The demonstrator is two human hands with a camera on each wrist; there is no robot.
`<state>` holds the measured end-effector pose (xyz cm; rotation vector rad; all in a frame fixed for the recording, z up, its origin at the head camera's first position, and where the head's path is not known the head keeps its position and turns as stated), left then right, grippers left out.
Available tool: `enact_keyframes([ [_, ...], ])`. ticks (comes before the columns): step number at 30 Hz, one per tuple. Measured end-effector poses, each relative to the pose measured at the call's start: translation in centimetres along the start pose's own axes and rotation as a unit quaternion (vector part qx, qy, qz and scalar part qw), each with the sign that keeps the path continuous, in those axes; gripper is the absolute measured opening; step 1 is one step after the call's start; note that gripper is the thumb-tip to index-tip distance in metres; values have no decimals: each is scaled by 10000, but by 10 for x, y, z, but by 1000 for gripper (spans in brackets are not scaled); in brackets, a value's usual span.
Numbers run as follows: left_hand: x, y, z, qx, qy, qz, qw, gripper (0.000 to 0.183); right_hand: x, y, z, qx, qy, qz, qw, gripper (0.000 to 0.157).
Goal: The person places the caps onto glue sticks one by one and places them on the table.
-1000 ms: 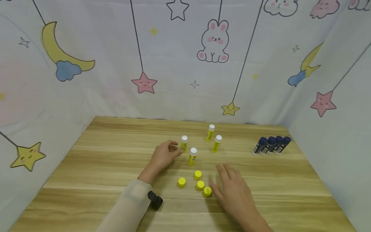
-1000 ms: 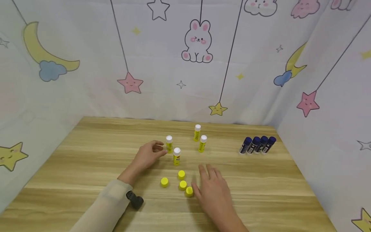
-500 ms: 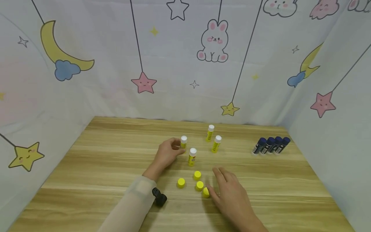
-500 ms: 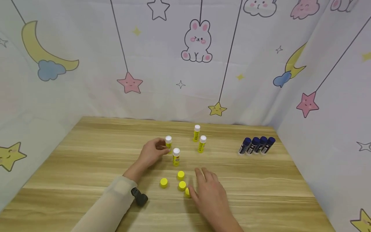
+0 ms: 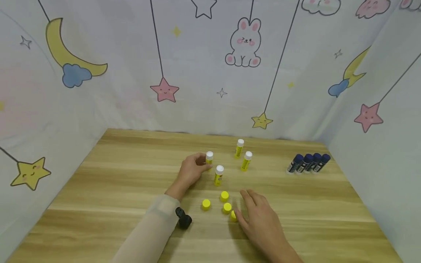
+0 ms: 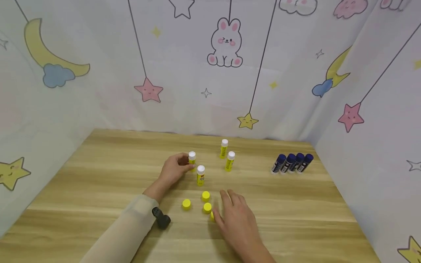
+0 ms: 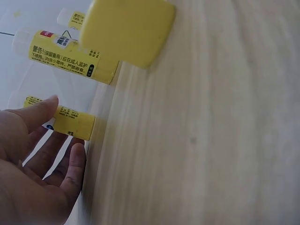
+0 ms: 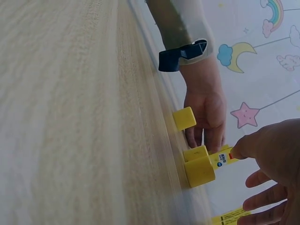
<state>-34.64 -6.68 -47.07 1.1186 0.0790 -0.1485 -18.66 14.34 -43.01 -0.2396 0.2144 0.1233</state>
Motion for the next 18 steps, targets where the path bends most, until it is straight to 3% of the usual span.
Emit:
enact_keyframes([
  [18, 1, 3, 4, 222, 147, -1, 9996, 34, 3, -3, 0, -183, 68, 151, 9997, 60],
])
Point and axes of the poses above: each hand's wrist, its own x-axis away from the middle knuckle, its own z-axis out of the back of the hand, y = z × x, the point moved 8 cm from there along -x, towards the middle knuckle, and after that the axes turned 7 degrees about -z, right-handed, at the moved point
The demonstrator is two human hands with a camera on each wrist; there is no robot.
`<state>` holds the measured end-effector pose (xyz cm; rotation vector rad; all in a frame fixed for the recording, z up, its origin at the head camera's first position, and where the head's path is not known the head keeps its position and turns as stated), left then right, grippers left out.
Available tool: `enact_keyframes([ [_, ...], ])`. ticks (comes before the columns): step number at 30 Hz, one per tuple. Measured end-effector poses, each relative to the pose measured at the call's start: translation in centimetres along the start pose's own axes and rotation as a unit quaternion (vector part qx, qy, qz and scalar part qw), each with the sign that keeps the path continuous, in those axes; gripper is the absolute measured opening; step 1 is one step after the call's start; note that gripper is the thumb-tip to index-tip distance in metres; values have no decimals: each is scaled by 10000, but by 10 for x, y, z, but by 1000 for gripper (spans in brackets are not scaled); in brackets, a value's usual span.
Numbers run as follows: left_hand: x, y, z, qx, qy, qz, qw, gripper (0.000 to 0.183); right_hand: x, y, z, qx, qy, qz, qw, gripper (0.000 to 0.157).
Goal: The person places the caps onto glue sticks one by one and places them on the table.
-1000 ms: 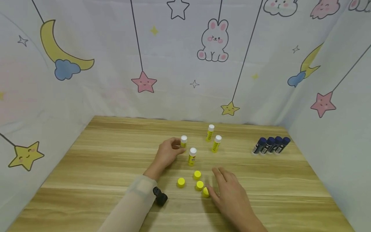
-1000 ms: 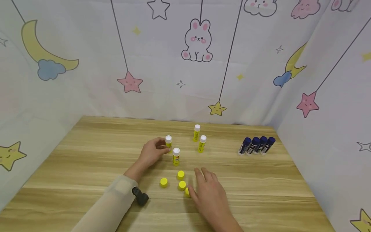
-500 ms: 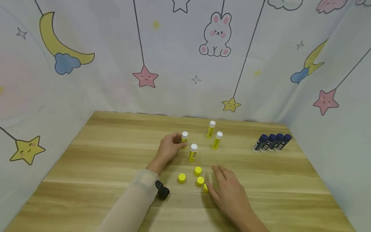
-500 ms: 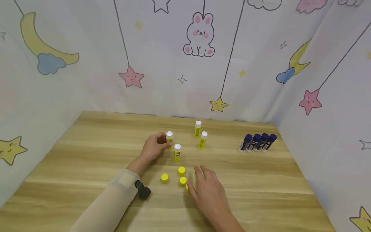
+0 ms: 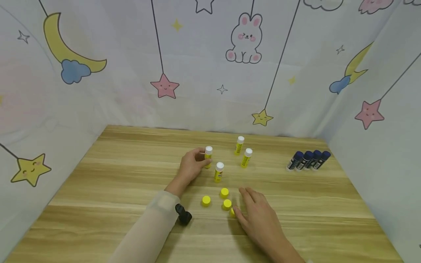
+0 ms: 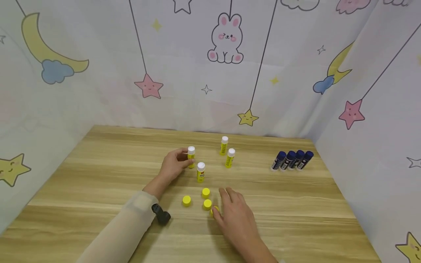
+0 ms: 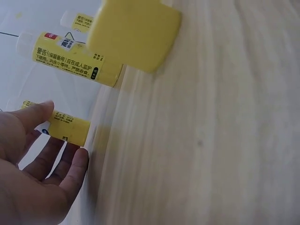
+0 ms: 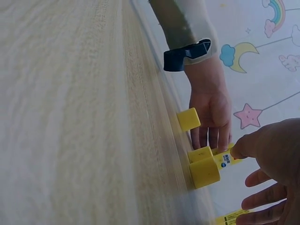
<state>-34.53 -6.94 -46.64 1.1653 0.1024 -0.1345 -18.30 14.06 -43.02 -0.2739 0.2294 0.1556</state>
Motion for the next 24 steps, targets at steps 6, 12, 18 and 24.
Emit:
enact_keyframes([
  [6, 0, -1, 7, 43, 185, -35, 9998, 33, -1, -1, 0, -129, 32, 76, 9999, 60],
  [12, 5, -4, 20, 70, 266, 1, 9996, 36, 0, -2, -1, -440, -88, 147, 9989, 55],
  [18, 13, 0, 43, 70, 344, -59, 9994, 37, -2, 0, -1, -422, -6, 187, 9989, 58],
  [24, 28, 4, 59, -182, 253, -206, 9993, 36, -4, 3, -4, -459, -118, 152, 9988, 61],
])
Point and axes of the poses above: each hand's wrist, its own x-axis away from the middle knuckle, its own z-axis out of the back of the hand, y = z × x, the point moved 8 cm from there along -x, towards the middle knuckle, and after that the axes turned 7 degrees about -z, right-handed, at the moved point
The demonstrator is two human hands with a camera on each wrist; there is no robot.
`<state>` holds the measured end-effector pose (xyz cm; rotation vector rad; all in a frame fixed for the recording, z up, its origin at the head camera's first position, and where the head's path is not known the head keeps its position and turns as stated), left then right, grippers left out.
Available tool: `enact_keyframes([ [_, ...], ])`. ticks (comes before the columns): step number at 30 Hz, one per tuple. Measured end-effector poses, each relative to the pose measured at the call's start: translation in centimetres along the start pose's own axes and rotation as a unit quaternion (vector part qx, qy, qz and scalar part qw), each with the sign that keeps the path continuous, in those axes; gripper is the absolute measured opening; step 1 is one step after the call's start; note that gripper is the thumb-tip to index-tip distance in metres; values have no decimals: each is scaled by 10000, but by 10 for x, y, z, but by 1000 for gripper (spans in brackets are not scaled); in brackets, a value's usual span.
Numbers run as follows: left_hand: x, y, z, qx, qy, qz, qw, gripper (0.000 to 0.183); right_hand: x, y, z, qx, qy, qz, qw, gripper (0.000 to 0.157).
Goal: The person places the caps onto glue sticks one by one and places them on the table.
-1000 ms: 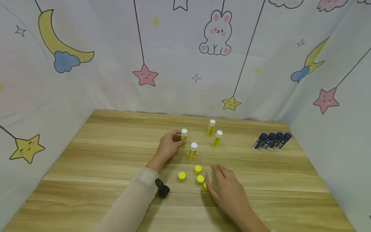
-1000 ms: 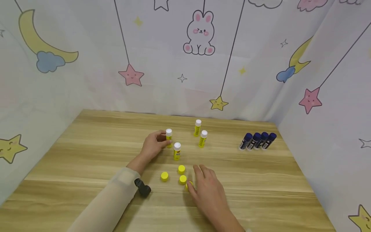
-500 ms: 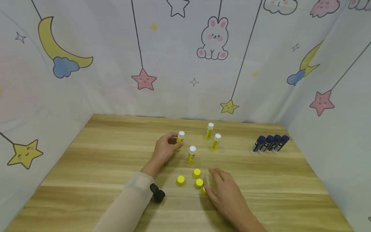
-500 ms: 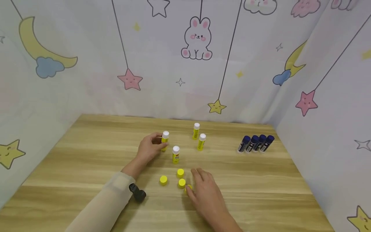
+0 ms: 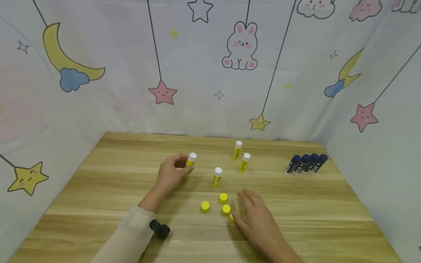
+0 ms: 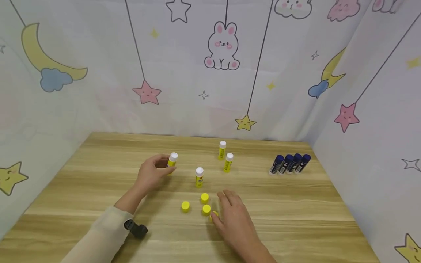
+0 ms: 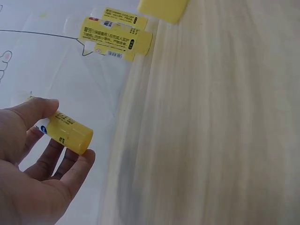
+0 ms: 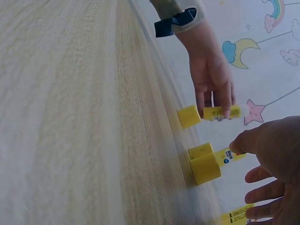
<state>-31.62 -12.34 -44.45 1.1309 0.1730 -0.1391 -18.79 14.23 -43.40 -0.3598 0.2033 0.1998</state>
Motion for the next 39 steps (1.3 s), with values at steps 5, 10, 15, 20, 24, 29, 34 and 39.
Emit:
enact_keyframes([
  [5, 14, 5, 10, -82, -178, -185, 9996, 35, -1, 3, -1, -36, -132, -146, 9998, 61],
  [10, 29, 12, 19, -355, -340, -267, 9984, 32, -3, 2, -3, -169, -309, -233, 9991, 62],
  [15, 41, 17, 24, -577, -450, -296, 9969, 29, -4, 0, -8, -229, -481, -302, 9981, 61],
  [20, 51, 21, 27, -654, -523, -34, 9965, 25, -5, -2, -11, -345, -648, -343, 9967, 59],
  [24, 59, 25, 26, -638, -549, 9, 9964, 24, -4, -4, -13, -312, -916, -464, 9942, 53],
  [29, 65, 31, 22, -619, -583, -208, 9962, 24, -5, -7, -13, -162, -1055, -508, 9930, 39],
  [34, 71, 35, 20, -871, -632, -373, 9935, 24, -7, -8, -15, -196, -1203, -556, 9910, 31],
  [39, 78, 39, 19, -1081, -647, -493, 9908, 22, -7, -10, -19, -220, -1243, -504, 9907, 25],
])
Point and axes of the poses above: each hand's wrist, its own x-axis away from the middle knuckle, its own z-axis out of the back of the hand, y = z × x, the point moved 8 cm from there along -x, towards the middle knuckle, and after that the axes turned 7 degrees about -z, right-handed, at the moved point
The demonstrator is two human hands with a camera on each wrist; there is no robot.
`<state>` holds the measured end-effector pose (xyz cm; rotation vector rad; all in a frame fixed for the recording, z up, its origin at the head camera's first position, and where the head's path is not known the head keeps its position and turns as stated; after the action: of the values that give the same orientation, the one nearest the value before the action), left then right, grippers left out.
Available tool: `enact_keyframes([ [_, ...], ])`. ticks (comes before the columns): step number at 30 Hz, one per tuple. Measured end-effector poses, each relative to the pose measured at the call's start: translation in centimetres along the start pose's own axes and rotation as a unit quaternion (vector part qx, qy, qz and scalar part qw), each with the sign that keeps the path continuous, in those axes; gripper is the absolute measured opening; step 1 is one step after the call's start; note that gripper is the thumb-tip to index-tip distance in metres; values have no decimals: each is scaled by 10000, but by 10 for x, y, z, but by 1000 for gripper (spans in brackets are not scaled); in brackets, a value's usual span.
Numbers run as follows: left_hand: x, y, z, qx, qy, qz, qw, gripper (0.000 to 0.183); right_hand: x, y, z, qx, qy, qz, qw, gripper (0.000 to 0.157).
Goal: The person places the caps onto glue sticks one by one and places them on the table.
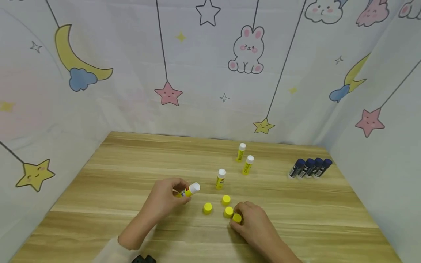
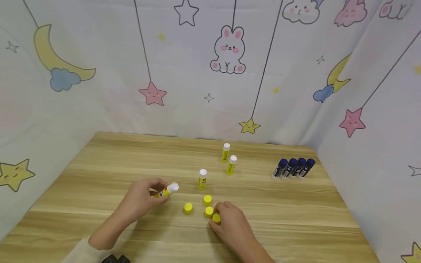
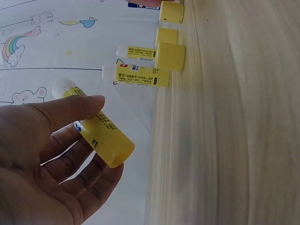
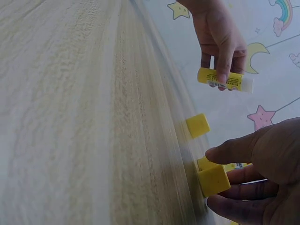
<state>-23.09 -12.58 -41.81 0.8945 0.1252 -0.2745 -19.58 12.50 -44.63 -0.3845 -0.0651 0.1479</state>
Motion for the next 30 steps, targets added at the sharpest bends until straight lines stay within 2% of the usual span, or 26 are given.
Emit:
enact_keyframes([
  [7, 5, 4, -1, -88, -69, -89, 9999, 22, 0, 1, -1, 23, -40, -9, 10000, 21],
  [14, 11, 7, -1, -422, -43, -248, 9988, 26, 2, 1, 15, -103, 227, -83, 9997, 23],
  [19, 13, 12, -1, -926, -7, -379, 9950, 28, 1, 4, 22, -637, 385, -174, 9971, 22],
  [24, 14, 19, 1, -1386, 6, -458, 9893, 29, 0, 10, 27, -1396, 526, -366, 9881, 22],
  [30, 16, 28, 4, -2040, 203, -793, 9755, 34, -2, 13, 28, -1820, 656, -529, 9797, 26],
])
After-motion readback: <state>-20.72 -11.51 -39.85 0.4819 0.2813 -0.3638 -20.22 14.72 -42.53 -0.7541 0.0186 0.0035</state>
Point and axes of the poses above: each hand's wrist, its own x-axis away from the middle knuckle, its own z-axis out of the back of the hand, y = z × x, the point moved 8 cm from there along -x, towards the middle knuckle, and after that the axes turned 7 degrees about -z, right-handed, at the moved point
